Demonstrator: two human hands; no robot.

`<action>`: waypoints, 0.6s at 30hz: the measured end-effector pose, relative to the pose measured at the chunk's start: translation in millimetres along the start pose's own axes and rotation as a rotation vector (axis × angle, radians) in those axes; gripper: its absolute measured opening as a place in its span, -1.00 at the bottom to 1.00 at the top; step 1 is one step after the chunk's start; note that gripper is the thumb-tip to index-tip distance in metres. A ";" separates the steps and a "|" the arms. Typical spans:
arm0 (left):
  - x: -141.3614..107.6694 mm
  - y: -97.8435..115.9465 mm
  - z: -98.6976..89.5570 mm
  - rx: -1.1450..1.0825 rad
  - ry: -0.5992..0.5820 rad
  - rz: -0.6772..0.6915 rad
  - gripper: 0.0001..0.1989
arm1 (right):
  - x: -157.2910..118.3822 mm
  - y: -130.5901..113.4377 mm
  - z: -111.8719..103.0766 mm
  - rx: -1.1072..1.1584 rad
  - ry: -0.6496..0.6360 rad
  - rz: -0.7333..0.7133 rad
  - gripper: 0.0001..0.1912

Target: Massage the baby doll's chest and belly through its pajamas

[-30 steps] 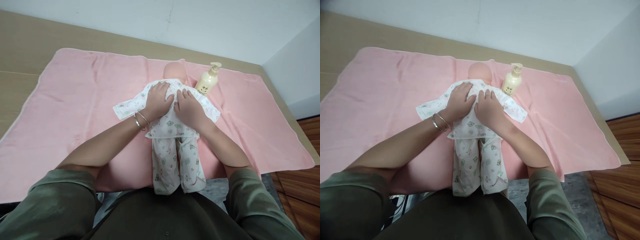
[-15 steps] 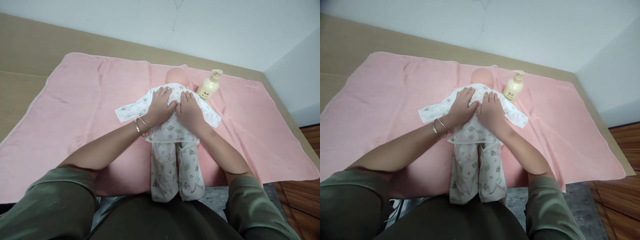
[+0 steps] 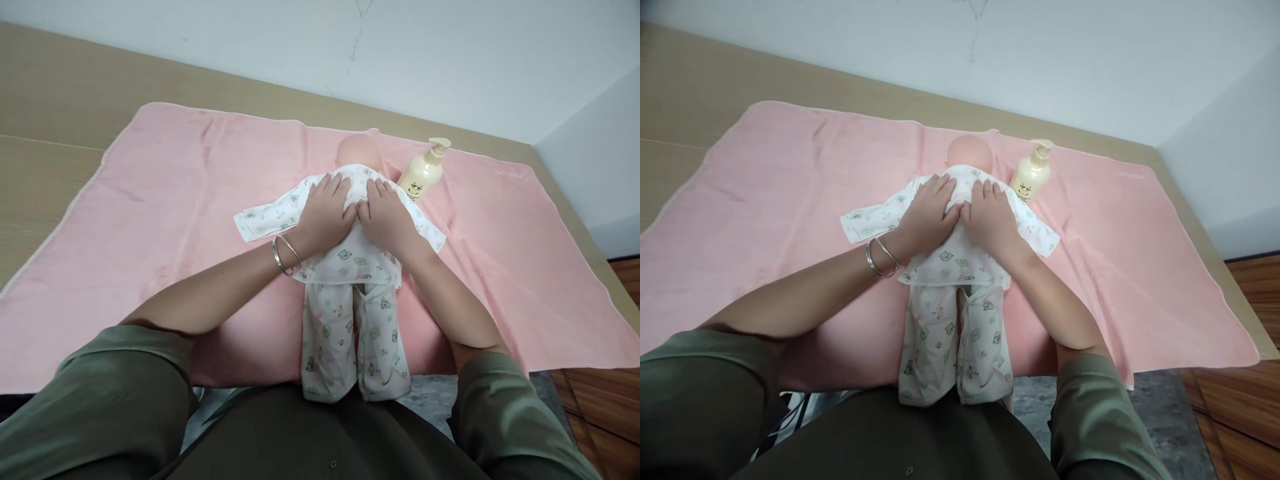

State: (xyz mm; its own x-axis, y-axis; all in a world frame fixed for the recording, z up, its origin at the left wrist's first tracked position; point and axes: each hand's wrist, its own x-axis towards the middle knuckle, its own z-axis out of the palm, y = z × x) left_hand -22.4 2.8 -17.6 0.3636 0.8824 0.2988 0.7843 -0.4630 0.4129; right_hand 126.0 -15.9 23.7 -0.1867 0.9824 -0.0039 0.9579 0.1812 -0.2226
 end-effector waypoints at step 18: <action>2.1 -0.9 1.4 -0.009 -0.014 0.012 -0.47 | -7.6 -10.4 3.7 -0.019 0.009 0.043 -0.34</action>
State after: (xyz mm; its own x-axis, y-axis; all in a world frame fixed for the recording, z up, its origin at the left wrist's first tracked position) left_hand -21.6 5.2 -18.5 0.3802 0.8778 0.2915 0.7755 -0.4743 0.4167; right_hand 116.6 -25.5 22.5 -0.1432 0.9897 -0.0046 0.9691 0.1393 -0.2037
